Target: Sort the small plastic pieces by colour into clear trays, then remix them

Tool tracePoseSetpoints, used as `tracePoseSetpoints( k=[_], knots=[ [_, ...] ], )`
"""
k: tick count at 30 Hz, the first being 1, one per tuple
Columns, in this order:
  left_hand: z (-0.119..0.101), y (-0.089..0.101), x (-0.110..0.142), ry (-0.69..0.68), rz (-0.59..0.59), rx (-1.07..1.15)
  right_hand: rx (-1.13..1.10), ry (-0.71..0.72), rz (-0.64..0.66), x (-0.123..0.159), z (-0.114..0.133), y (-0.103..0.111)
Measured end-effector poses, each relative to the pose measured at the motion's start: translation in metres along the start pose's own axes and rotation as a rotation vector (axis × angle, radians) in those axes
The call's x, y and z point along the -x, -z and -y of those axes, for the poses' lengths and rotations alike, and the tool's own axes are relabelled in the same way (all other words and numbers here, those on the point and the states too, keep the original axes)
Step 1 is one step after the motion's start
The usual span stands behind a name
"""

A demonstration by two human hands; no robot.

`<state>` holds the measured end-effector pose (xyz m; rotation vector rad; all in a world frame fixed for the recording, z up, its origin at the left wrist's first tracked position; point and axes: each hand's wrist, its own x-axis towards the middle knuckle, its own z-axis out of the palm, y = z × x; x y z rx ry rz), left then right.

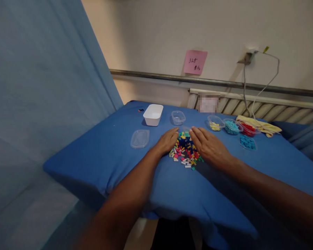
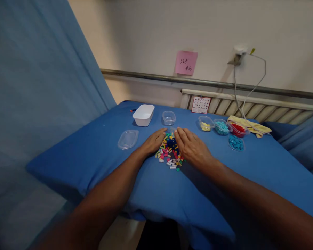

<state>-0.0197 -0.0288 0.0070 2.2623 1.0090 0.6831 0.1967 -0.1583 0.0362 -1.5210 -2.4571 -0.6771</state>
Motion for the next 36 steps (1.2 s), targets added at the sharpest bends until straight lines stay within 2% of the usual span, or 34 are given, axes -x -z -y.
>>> tracePoseSetpoints(
  k=[6,8,10,13,16,19,23,29,32,36],
  knots=[
    [-0.006,-0.006,0.006,-0.048,0.067,-0.123,0.0,-0.051,0.011,-0.001,-0.013,0.002],
    [-0.013,-0.005,0.01,-0.103,0.116,-0.175,0.005,-0.113,0.009,0.004,-0.019,0.002],
    [-0.02,-0.006,0.013,-0.185,0.18,-0.235,0.007,-0.247,0.01,0.014,-0.027,0.0],
    [-0.031,-0.01,0.015,-0.35,0.273,-0.313,0.002,-0.568,0.038,0.037,-0.042,-0.009],
    [-0.038,-0.013,0.017,-0.436,0.29,-0.357,-0.021,-0.845,0.115,0.059,-0.053,-0.021],
    [-0.042,-0.013,0.018,-0.433,0.288,-0.388,-0.045,-0.961,0.19,0.075,-0.063,-0.032],
    [-0.041,-0.013,0.017,-0.394,0.258,-0.414,-0.066,-1.04,0.15,0.084,-0.086,-0.041],
    [-0.035,-0.014,0.013,-0.2,0.182,-0.457,-0.135,-1.313,0.18,0.088,-0.137,-0.056],
    [-0.034,-0.012,0.013,-0.158,0.194,-0.468,-0.168,-1.332,0.205,0.1,-0.152,-0.062],
    [-0.033,-0.012,0.011,-0.163,0.221,-0.487,-0.184,-1.306,0.215,0.131,-0.168,-0.059]
  ],
)
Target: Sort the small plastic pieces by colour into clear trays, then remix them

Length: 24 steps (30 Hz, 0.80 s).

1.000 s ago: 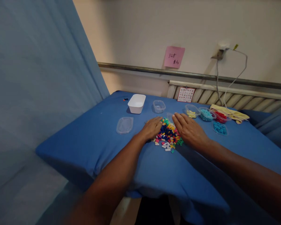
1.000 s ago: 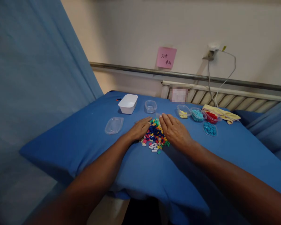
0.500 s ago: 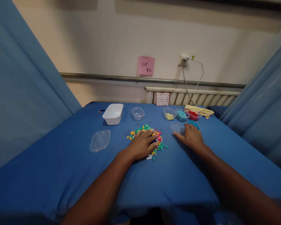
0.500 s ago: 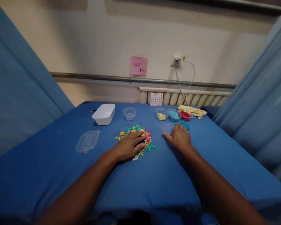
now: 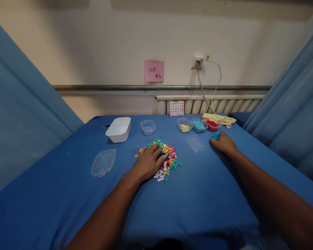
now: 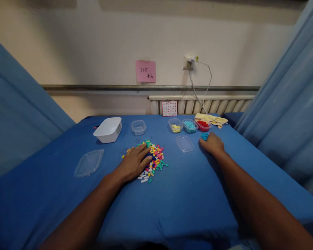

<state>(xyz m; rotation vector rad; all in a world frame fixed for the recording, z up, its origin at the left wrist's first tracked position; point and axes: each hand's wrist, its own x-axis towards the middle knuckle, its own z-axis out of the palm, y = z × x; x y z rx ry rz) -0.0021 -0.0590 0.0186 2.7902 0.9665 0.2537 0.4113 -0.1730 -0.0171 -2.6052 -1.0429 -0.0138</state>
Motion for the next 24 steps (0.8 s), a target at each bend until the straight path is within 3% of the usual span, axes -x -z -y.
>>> tracePoseSetpoints(
  k=[3,6,10,14,17,20,24],
  knots=[
    [0.001,-0.001,-0.002,-0.017,-0.009,0.012,0.002,0.029,0.006,-0.003,-0.025,0.011],
    [0.0,-0.003,-0.003,-0.006,0.009,0.021,-0.005,0.101,-0.009,0.004,-0.026,0.019],
    [-0.017,-0.004,-0.002,0.0,0.042,0.045,-0.044,0.301,-0.009,0.036,0.017,0.013],
    [-0.032,0.004,0.0,-0.053,-0.012,0.068,0.062,0.44,0.097,0.069,0.057,0.0],
    [-0.022,0.013,0.004,0.073,-0.157,0.097,0.082,0.408,0.103,0.071,0.06,-0.008],
    [-0.002,0.015,0.007,0.187,-0.333,0.248,-0.054,0.358,0.089,0.064,0.059,-0.017],
    [0.0,0.001,0.002,0.254,-0.358,0.681,-0.315,0.371,0.137,0.078,0.079,-0.024]
  ],
)
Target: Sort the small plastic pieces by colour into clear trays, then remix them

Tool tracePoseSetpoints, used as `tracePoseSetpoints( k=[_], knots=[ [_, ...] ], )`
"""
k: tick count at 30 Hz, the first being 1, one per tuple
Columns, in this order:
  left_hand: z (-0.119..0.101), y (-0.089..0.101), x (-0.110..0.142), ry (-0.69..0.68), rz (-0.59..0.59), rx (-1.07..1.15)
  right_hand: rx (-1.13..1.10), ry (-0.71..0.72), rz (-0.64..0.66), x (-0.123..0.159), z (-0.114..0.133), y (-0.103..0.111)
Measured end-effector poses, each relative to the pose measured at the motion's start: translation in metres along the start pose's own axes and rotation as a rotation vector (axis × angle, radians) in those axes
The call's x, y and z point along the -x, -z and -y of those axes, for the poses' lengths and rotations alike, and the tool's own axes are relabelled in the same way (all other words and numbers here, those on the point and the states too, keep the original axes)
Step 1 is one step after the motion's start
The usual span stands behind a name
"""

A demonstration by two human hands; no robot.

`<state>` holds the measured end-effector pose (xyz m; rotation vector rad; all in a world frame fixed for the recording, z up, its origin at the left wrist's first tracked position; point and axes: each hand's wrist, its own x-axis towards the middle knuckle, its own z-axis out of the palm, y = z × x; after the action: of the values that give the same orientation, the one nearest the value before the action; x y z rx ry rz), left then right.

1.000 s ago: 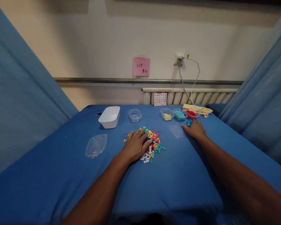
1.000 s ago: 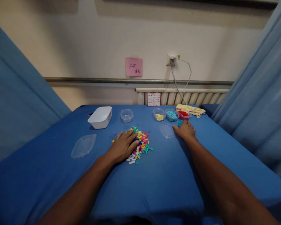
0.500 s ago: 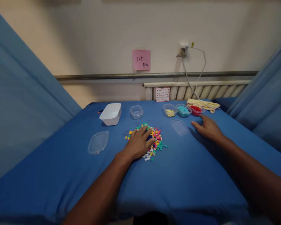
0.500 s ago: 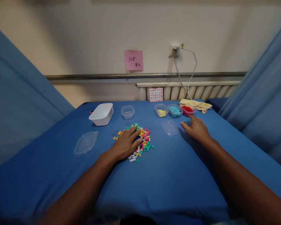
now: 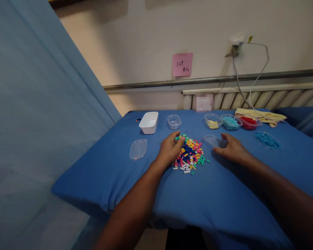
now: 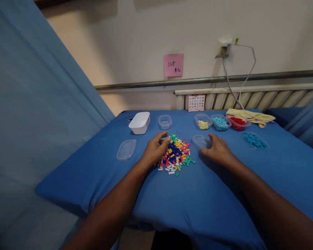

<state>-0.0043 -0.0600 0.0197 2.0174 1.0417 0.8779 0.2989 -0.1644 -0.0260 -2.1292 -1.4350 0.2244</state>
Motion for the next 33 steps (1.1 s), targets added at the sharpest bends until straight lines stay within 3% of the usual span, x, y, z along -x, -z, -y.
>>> tracePoseSetpoints(
  k=[2,5,7,9,11,14,17,20,23,25,29,33],
  knots=[
    [-0.006,-0.014,0.002,0.068,0.067,0.189,-0.095,0.074,-0.059,0.012,0.025,-0.009],
    [-0.022,-0.034,0.006,0.153,0.172,0.472,-0.269,0.349,-0.209,0.038,0.071,-0.018],
    [-0.031,-0.041,0.008,0.165,0.154,0.588,-0.299,0.564,-0.207,0.052,0.097,-0.019],
    [-0.034,-0.04,0.009,0.144,0.074,0.558,-0.295,0.683,-0.2,0.057,0.109,-0.015],
    [-0.032,-0.034,0.009,0.142,-0.016,0.432,-0.265,0.694,-0.22,0.049,0.105,-0.009],
    [-0.022,-0.02,0.007,0.166,-0.095,0.289,-0.158,0.581,-0.222,0.023,0.077,-0.004],
    [-0.017,-0.009,0.002,0.153,-0.116,0.215,-0.075,0.435,-0.058,0.0,0.053,-0.01],
    [-0.021,-0.005,-0.004,0.118,-0.061,-0.101,-0.091,0.424,0.1,-0.007,0.05,-0.023],
    [-0.031,-0.007,-0.007,0.097,0.049,-0.552,-0.113,0.502,0.135,-0.003,0.057,-0.032],
    [-0.037,-0.012,-0.009,0.099,0.074,-0.678,-0.143,0.533,0.125,0.0,0.06,-0.034],
    [-0.043,-0.028,-0.021,0.145,-0.031,-0.537,-0.258,0.542,0.087,0.002,0.058,-0.033],
    [-0.044,-0.025,-0.037,0.186,-0.239,-0.072,-0.487,0.525,0.02,0.003,0.053,-0.033]
  ],
)
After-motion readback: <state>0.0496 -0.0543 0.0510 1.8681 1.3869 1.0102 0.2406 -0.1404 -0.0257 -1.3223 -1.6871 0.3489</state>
